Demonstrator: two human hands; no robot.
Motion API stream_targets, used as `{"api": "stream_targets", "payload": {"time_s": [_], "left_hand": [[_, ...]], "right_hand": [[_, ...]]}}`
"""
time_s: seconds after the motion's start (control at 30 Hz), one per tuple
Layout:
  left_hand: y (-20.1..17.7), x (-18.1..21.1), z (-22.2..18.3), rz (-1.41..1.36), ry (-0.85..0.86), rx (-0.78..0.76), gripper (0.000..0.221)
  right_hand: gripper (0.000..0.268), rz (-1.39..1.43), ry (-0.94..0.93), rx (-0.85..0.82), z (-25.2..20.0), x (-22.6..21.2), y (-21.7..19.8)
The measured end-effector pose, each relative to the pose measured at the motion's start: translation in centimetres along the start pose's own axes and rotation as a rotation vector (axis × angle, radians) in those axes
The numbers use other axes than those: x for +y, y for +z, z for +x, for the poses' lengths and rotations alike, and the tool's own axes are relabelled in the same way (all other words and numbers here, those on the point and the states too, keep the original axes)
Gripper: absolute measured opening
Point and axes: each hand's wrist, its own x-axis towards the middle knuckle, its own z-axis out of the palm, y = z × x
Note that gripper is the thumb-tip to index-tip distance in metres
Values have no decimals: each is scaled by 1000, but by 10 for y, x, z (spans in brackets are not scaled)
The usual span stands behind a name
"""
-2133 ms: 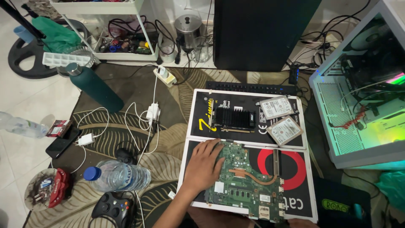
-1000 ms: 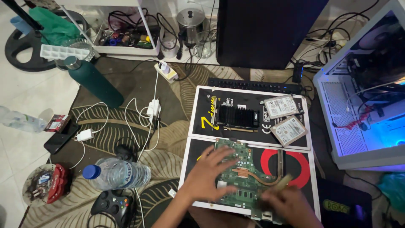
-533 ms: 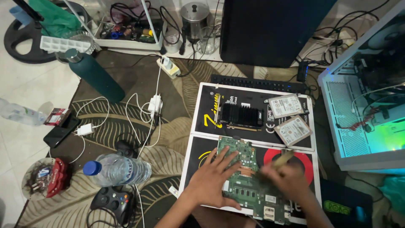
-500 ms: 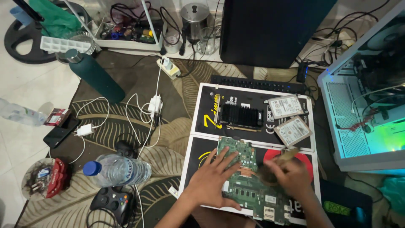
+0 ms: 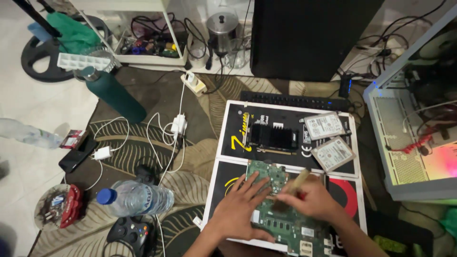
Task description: Cleaning a computer motherboard using a small brush
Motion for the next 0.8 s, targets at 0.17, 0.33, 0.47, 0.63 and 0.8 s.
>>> {"api": "stream_targets", "payload": {"time_s": [0.17, 0.33, 0.47, 0.63, 0.8], "left_hand": [[5, -2, -2, -59, 25, 181, 107], [16, -9, 1, -19, -48, 203, 78], [28, -14, 1, 7, -81, 403, 57], [30, -15, 4, 40, -114, 472, 49], [30, -14, 5, 60, -166, 501, 47]], "right_hand": [[23, -153, 59, -204, -33, 7, 2], [15, -265, -344, 265, -27, 28, 7], [18, 25, -511, 474, -25, 5, -1], [9, 220, -585, 315, -29, 15, 2], [13, 73, -461, 497, -21, 34, 3]]}}
